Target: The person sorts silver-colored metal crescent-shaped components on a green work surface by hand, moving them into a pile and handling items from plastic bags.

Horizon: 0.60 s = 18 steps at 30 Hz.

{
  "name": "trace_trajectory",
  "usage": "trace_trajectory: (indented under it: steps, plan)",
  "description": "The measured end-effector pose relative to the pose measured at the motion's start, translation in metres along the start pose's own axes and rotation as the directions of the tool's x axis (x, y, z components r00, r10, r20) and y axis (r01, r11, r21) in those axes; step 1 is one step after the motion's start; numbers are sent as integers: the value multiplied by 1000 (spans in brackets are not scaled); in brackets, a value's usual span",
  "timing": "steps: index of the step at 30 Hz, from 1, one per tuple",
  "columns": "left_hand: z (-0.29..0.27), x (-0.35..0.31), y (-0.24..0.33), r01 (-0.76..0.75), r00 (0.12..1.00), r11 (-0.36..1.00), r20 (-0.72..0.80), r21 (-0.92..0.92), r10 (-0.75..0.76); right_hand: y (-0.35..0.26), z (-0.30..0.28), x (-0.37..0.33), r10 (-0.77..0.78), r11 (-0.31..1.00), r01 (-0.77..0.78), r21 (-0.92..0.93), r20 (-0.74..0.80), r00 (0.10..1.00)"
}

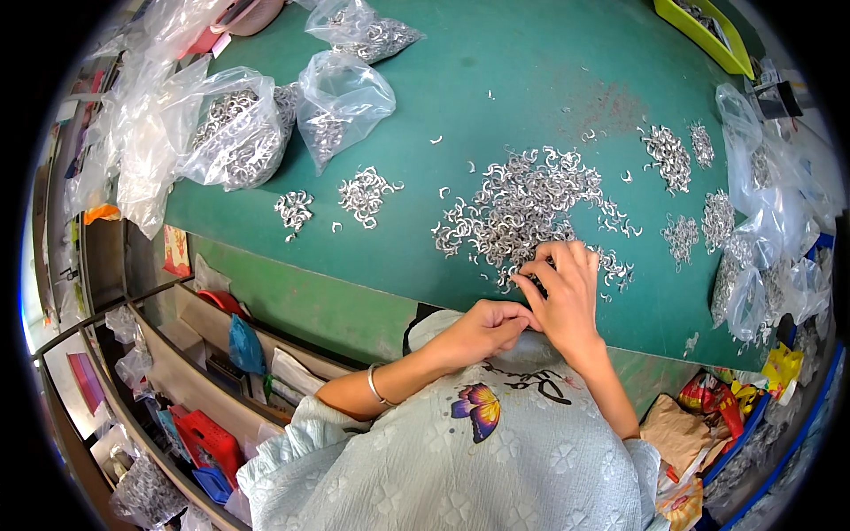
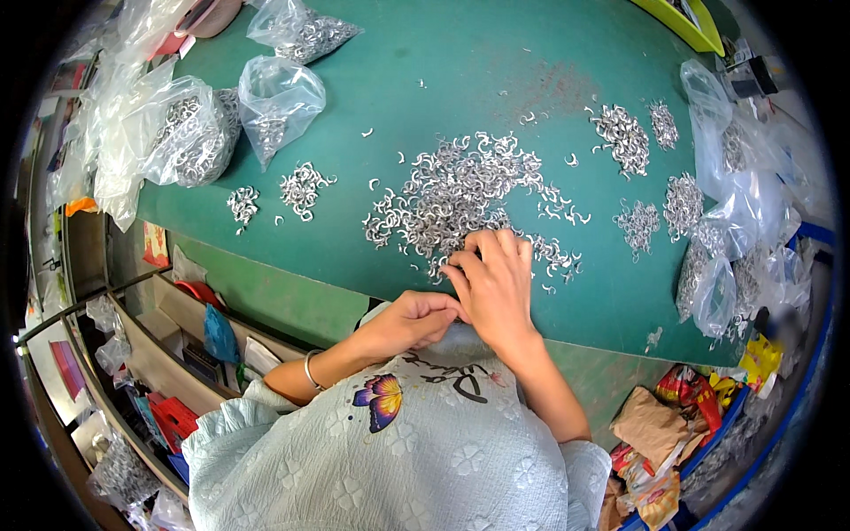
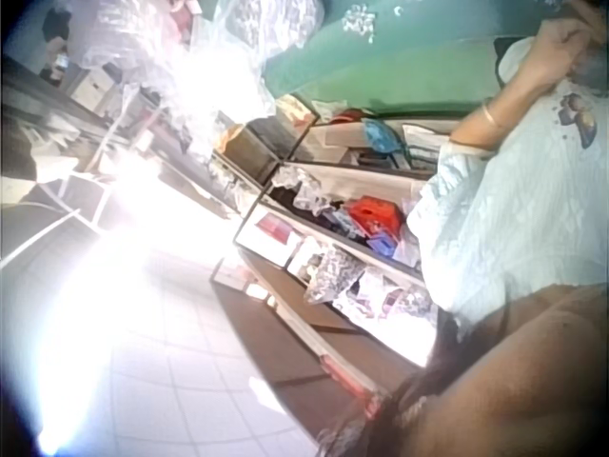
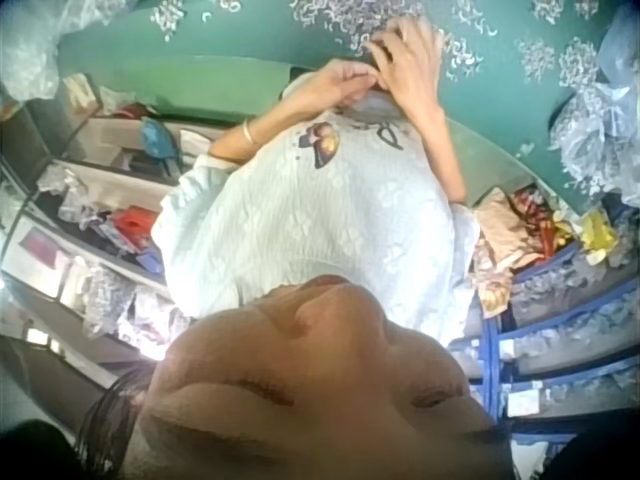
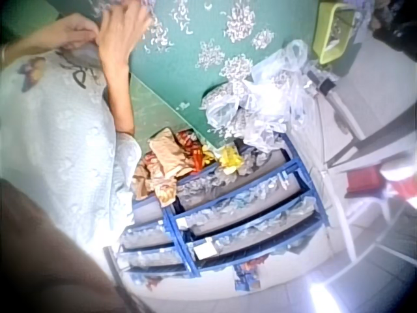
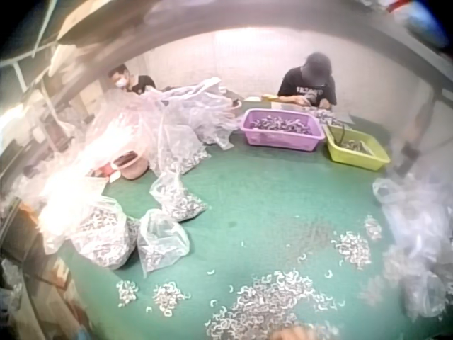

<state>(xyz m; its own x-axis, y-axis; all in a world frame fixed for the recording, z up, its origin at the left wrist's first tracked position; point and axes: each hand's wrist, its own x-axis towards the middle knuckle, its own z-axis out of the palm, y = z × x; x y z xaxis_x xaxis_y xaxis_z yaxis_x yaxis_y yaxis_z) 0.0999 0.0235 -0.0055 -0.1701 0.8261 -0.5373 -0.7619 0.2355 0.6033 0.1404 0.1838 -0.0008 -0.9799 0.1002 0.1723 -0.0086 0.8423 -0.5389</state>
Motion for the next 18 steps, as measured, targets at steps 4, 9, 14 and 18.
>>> trace_trajectory:
  steps: [4,9,14,18]
  plan:
    - [-2,-1,-1,-15,1000,1000,5,10,15,-2,2,2,-34,998,34,-53,-6,999]
    - [-1,-3,2,-27,998,999,-65,-43,24,1,-8,1,35,997,-33,65,-24,999]
    - [0,-1,11,-53,985,950,-175,-307,-2,-1,-22,1,111,978,-103,183,-35,993]
    - [-1,-2,10,-7,990,973,-138,-229,-26,5,-16,-1,107,983,-101,155,-29,994]
